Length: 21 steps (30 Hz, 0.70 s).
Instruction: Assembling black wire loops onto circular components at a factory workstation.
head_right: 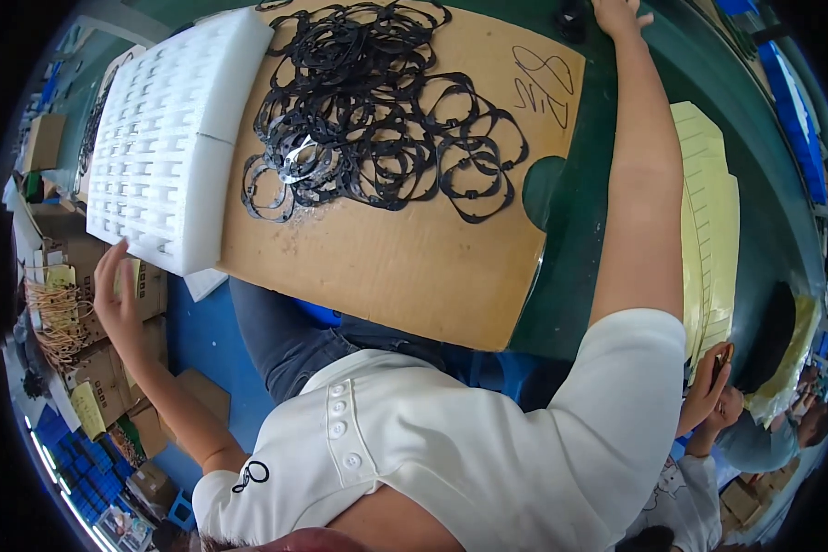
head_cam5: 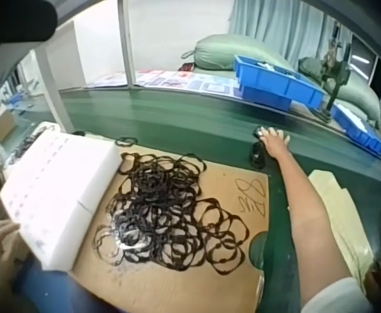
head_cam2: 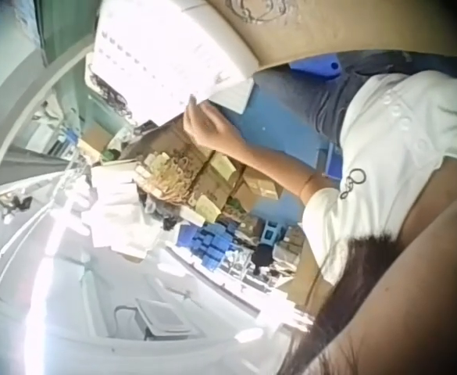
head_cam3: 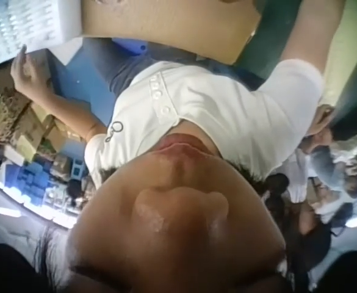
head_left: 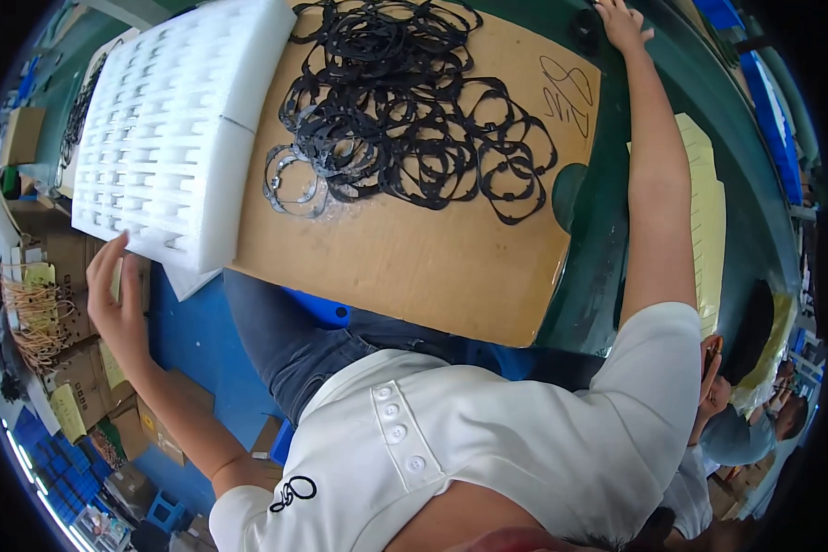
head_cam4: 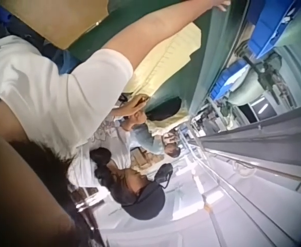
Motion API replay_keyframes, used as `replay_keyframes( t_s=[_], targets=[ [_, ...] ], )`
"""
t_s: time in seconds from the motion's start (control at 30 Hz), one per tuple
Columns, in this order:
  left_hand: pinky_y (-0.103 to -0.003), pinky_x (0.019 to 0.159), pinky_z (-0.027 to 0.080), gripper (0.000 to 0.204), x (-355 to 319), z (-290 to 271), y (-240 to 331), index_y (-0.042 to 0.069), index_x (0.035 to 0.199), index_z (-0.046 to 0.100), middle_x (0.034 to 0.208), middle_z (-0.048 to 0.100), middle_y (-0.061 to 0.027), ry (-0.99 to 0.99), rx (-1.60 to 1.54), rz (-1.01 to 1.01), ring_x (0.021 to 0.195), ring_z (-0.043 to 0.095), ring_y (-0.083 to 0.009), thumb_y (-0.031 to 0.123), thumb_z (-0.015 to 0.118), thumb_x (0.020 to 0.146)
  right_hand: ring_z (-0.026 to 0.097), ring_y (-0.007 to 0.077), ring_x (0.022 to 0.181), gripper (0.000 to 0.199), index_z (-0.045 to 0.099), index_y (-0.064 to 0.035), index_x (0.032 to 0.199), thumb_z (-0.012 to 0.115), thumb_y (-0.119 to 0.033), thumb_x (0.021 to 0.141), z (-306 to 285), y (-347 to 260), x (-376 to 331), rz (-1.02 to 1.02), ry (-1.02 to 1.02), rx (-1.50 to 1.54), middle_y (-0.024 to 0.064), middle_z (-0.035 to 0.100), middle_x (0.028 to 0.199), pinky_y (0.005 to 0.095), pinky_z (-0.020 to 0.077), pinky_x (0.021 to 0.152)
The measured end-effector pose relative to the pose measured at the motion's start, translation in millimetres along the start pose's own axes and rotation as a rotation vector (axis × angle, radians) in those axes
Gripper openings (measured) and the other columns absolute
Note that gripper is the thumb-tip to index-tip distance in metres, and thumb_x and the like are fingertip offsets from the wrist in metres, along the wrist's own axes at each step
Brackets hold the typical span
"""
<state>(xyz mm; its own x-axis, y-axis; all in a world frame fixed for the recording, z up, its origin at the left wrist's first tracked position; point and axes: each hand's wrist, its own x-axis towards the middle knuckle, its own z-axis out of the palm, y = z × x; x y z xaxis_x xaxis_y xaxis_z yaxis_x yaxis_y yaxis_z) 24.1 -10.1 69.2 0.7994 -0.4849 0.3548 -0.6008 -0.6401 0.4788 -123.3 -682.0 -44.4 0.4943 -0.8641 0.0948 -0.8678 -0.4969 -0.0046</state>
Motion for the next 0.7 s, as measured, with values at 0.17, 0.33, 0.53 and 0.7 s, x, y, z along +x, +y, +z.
replay_keyframes(
  t_s=[0.17, 0.33, 0.53, 0.7],
  targets=[
    [-0.027, 0.079, 0.043, 0.016, 16, 14, 4, -0.001, 0.093, 0.062, 0.095, 0.061, -0.0073, -0.189, -0.001, 0.146, 0.087, 0.056, -0.0181, 0.002, 0.058, 0.078, 0.027, 0.0361, 0.124, 0.048, 0.033, -0.0216, 0.134, 0.045, -0.026, 0.088, -10, 37, -9, -0.01, 0.16, -0.078, 0.0107, 0.027, 0.138, 0.0643, 0.0191, 0.096],
    [-0.025, 0.076, 0.042, 0.01, 19, 11, 0, -0.002, 0.085, 0.059, 0.092, 0.06, -0.0069, -0.226, -0.026, 0.131, 0.084, 0.055, -0.0178, -0.001, 0.059, 0.075, 0.048, 0.0245, 0.097, 0.031, 0.055, -0.0139, 0.112, 0.049, -0.009, 0.082, -55, -22, -133, -0.966, 0.276, 0.268, 0.003, 0.048, 0.12, 0.0314, 0.0377, 0.086],
    [-0.025, 0.071, 0.042, 0.007, 29, 21, -1, 0.0, 0.08, 0.06, 0.087, 0.06, -0.0073, -0.21, -0.22, 0.182, 0.077, 0.053, -0.0172, -0.001, 0.06, 0.073, 0.047, 0.0236, 0.096, 0.011, 0.057, -0.003, 0.079, 0.057, 0.001, 0.069, -100, -33, -312, -0.899, -0.266, 0.553, 0.005, 0.052, 0.101, 0.0307, 0.0379, 0.084],
    [-0.024, 0.065, 0.043, 0.006, 46, 28, -3, 0.0, 0.076, 0.061, 0.084, 0.06, -0.0066, -0.32, -0.213, 0.3, 0.072, 0.053, -0.0147, -0.002, 0.06, 0.071, 0.047, 0.0239, 0.093, 0.008, 0.054, -0.0018, 0.079, 0.054, 0.002, 0.072, -88, -23, -333, -0.759, -0.219, 0.56, 0.0063, 0.051, 0.1, 0.0286, 0.0377, 0.082]
  ],
)
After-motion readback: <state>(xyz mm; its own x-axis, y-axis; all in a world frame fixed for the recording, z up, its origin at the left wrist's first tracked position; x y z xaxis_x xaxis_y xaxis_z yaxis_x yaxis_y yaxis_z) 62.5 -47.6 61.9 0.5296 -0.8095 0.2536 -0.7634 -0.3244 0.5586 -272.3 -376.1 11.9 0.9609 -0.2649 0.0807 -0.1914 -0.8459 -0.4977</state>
